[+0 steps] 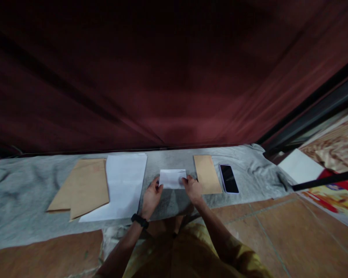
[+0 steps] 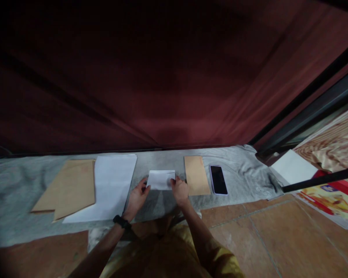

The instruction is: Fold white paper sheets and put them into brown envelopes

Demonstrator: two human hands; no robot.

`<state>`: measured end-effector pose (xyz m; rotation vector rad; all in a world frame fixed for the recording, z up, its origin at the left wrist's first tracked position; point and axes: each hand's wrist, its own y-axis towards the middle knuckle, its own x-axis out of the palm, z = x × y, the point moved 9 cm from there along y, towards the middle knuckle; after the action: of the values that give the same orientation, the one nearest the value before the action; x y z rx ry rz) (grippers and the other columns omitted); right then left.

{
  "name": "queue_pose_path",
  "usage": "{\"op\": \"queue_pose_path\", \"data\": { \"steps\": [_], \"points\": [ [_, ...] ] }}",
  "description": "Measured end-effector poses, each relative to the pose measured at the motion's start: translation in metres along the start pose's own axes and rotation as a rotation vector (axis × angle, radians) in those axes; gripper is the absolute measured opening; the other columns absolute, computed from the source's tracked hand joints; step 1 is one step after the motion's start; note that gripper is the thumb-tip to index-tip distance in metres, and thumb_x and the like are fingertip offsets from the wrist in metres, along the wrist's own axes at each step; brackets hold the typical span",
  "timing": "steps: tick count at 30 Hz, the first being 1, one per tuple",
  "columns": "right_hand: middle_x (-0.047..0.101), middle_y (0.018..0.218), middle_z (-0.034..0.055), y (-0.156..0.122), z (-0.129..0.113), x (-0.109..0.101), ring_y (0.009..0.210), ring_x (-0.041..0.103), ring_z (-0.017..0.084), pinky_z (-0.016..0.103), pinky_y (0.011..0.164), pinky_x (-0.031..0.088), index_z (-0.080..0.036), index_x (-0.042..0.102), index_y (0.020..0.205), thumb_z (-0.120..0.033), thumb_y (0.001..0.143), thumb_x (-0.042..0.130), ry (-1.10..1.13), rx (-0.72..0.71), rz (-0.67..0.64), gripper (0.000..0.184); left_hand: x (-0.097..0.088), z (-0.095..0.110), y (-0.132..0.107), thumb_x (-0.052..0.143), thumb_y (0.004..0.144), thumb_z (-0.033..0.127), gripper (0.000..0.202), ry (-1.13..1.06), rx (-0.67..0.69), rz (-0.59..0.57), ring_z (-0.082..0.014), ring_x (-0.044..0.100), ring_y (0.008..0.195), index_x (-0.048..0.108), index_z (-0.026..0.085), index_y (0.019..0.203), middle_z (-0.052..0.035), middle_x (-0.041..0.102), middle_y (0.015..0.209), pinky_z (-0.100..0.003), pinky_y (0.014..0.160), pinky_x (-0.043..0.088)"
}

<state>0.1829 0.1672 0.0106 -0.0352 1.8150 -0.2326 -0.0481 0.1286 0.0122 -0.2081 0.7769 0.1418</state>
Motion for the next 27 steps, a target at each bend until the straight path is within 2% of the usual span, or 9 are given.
{"op": "queue_pose_path", "data": {
  "steps": [6, 13, 23, 27],
  "points": [
    [0.078, 0.097, 0.0143, 0.005, -0.003, -0.002, 0.091, 0.076, 0.025, 0.028, 0.075, 0.052, -0.018, 0.066, 0.12, -0.049, 0.104, 0.045, -0.04, 0.014, 0.022, 0.04, -0.001, 0.005, 0.005, 0.051, 0.097, 0.027, 0.039, 0.098, -0.053, -0.009, -0.0204, 0.072, 0.094, 0.059, 0.017, 0.134, -0.0069, 0.076, 0.099, -0.03, 0.085, 0.052],
    [0.078, 0.096, 0.0135, 0.01, -0.005, 0.0, 0.09, 0.076, 0.025, 0.029, 0.075, 0.052, -0.019, 0.065, 0.119, -0.049, 0.104, 0.043, -0.098, -0.008, 0.039, 0.041, -0.001, 0.007, 0.009, 0.05, 0.097, 0.028, 0.039, 0.15, -0.096, -0.02, -0.0227, 0.071, 0.099, 0.06, 0.019, 0.134, -0.0082, 0.076, 0.105, -0.032, 0.086, 0.052],
    [0.077, 0.093, 0.0169, 0.014, -0.011, -0.003, 0.087, 0.076, 0.024, 0.029, 0.074, 0.052, -0.014, 0.061, 0.124, -0.048, 0.105, 0.042, -0.127, -0.029, 0.065, 0.043, 0.0, 0.005, 0.015, 0.05, 0.096, 0.03, 0.037, 0.167, -0.138, -0.031, -0.0205, 0.071, 0.093, 0.059, 0.022, 0.132, -0.0064, 0.077, 0.104, -0.028, 0.078, 0.051],
    [0.075, 0.095, 0.0181, 0.012, -0.01, -0.006, 0.088, 0.074, 0.025, 0.031, 0.075, 0.052, -0.011, 0.055, 0.131, -0.044, 0.106, 0.04, -0.1, -0.038, 0.093, 0.044, 0.0, 0.003, 0.02, 0.053, 0.095, 0.029, 0.035, 0.169, -0.148, -0.039, -0.02, 0.071, 0.093, 0.061, 0.022, 0.128, -0.0062, 0.076, 0.102, -0.028, 0.078, 0.05]
  ]
}}
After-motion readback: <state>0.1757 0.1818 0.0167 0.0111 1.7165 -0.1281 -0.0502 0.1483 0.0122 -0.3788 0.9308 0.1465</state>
